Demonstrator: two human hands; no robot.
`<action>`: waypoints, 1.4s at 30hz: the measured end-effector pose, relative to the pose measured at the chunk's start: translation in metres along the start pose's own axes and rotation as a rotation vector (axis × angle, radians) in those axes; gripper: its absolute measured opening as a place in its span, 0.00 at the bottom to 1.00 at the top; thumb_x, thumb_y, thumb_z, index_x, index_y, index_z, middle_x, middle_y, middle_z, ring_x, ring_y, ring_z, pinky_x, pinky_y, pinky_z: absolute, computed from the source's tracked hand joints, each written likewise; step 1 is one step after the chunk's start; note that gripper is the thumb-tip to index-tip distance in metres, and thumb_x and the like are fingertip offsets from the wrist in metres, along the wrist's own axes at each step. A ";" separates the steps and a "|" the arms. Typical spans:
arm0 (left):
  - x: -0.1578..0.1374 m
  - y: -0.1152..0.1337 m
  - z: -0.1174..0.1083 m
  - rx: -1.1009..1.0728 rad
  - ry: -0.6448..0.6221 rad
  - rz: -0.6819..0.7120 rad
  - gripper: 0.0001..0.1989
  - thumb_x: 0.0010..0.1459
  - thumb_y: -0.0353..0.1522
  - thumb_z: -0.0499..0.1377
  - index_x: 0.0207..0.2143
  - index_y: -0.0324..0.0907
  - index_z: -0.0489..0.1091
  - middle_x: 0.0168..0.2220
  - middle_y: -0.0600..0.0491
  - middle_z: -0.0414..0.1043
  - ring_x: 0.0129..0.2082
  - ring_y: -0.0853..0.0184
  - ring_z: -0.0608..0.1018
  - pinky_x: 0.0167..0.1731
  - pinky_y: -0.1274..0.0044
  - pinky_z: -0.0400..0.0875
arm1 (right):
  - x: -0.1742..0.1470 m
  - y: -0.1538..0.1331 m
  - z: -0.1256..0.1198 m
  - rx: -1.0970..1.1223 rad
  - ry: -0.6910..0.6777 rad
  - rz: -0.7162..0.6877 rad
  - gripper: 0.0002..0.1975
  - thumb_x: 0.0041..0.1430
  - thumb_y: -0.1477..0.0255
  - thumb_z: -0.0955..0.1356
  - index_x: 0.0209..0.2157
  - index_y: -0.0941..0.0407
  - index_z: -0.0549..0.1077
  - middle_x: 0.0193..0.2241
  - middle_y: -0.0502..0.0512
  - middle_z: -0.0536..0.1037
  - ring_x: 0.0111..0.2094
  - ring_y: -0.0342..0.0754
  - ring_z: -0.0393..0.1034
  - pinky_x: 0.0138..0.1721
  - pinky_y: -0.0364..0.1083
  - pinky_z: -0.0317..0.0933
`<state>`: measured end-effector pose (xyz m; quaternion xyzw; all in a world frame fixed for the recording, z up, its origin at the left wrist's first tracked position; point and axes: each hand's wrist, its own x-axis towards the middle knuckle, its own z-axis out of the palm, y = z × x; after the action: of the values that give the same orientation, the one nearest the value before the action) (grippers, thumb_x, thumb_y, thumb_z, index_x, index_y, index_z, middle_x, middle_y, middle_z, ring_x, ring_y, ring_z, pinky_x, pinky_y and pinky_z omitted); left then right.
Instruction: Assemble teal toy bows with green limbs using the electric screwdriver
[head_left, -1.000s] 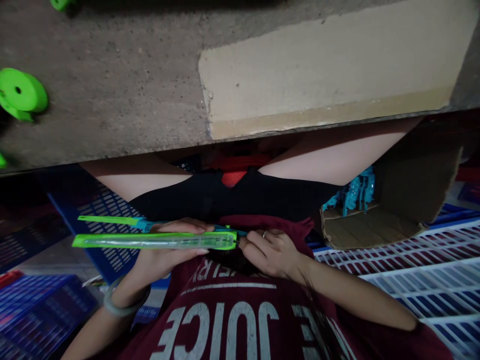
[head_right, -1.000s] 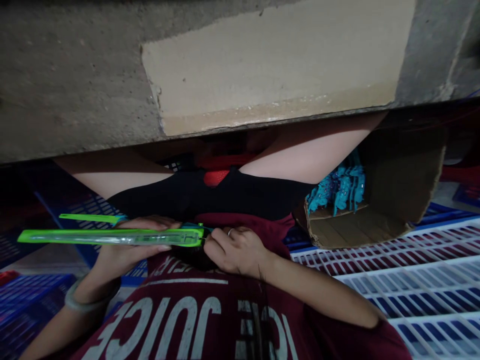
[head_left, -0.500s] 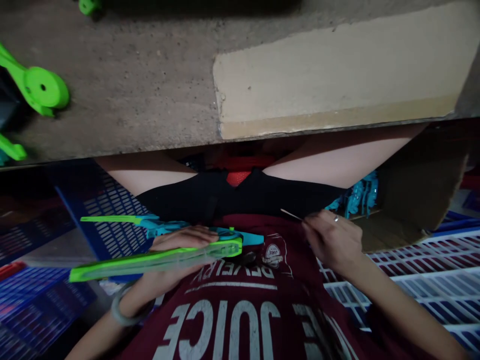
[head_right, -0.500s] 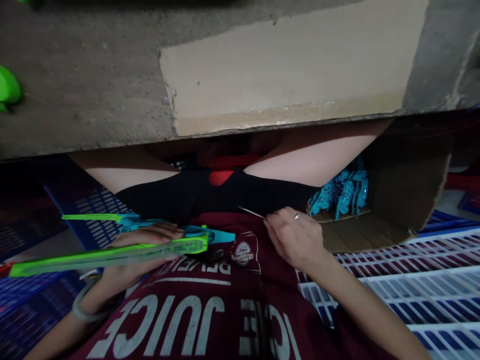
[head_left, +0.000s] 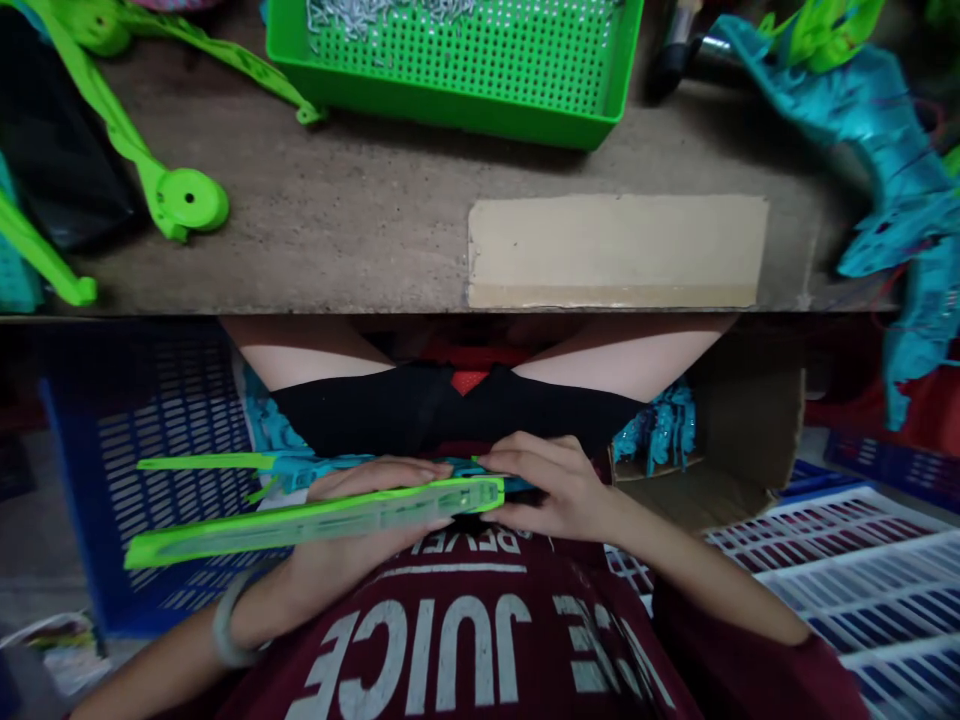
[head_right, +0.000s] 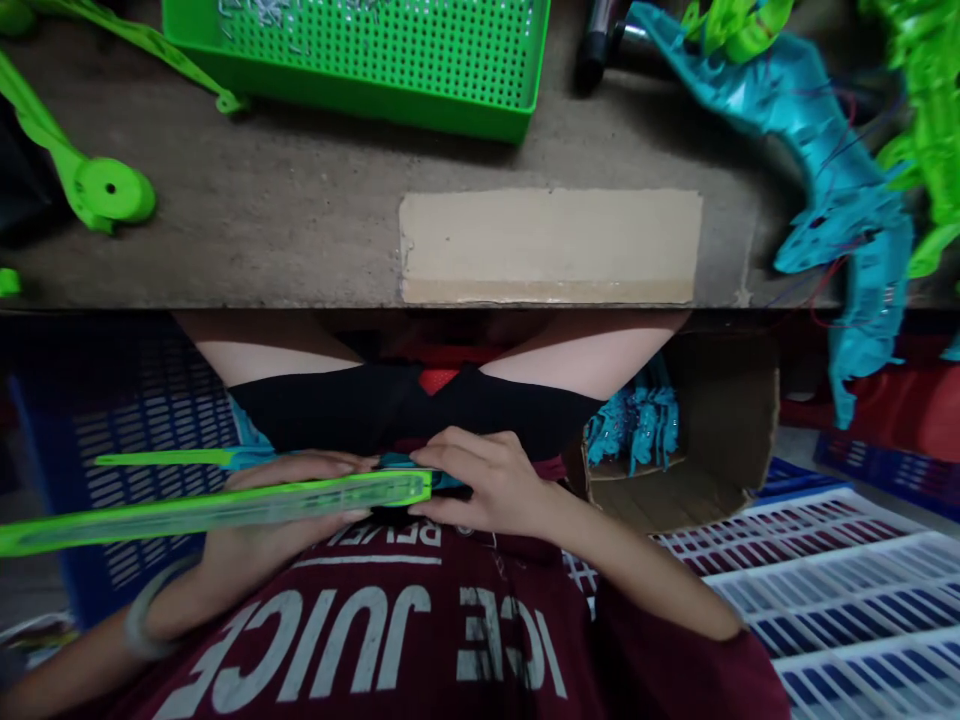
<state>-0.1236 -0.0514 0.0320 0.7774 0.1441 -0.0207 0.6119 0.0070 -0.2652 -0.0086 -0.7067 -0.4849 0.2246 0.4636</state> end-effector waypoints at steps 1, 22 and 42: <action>0.001 -0.001 0.001 -0.003 -0.011 -0.001 0.13 0.53 0.30 0.70 0.41 0.46 0.75 0.41 0.55 0.82 0.41 0.64 0.84 0.41 0.73 0.82 | -0.002 0.000 0.000 0.016 0.005 0.003 0.20 0.64 0.60 0.69 0.48 0.62 0.72 0.38 0.56 0.80 0.36 0.41 0.76 0.31 0.41 0.64; 0.011 0.002 -0.019 -0.206 -0.211 -0.233 0.14 0.53 0.25 0.68 0.39 0.47 0.71 0.42 0.56 0.82 0.45 0.64 0.83 0.44 0.74 0.82 | 0.021 0.012 0.004 -0.009 -0.241 -0.159 0.22 0.66 0.51 0.60 0.30 0.56 0.65 0.25 0.46 0.68 0.23 0.39 0.59 0.24 0.42 0.47; 0.015 -0.006 -0.011 -0.059 -0.218 -0.299 0.08 0.56 0.35 0.66 0.37 0.45 0.72 0.39 0.51 0.80 0.40 0.61 0.82 0.42 0.68 0.81 | 0.018 0.013 0.018 0.076 -0.249 -0.090 0.23 0.64 0.53 0.61 0.22 0.55 0.62 0.20 0.46 0.66 0.22 0.40 0.58 0.24 0.43 0.46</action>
<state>-0.1122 -0.0369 0.0256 0.7220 0.1916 -0.1914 0.6367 0.0071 -0.2422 -0.0264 -0.6329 -0.5609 0.3078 0.4361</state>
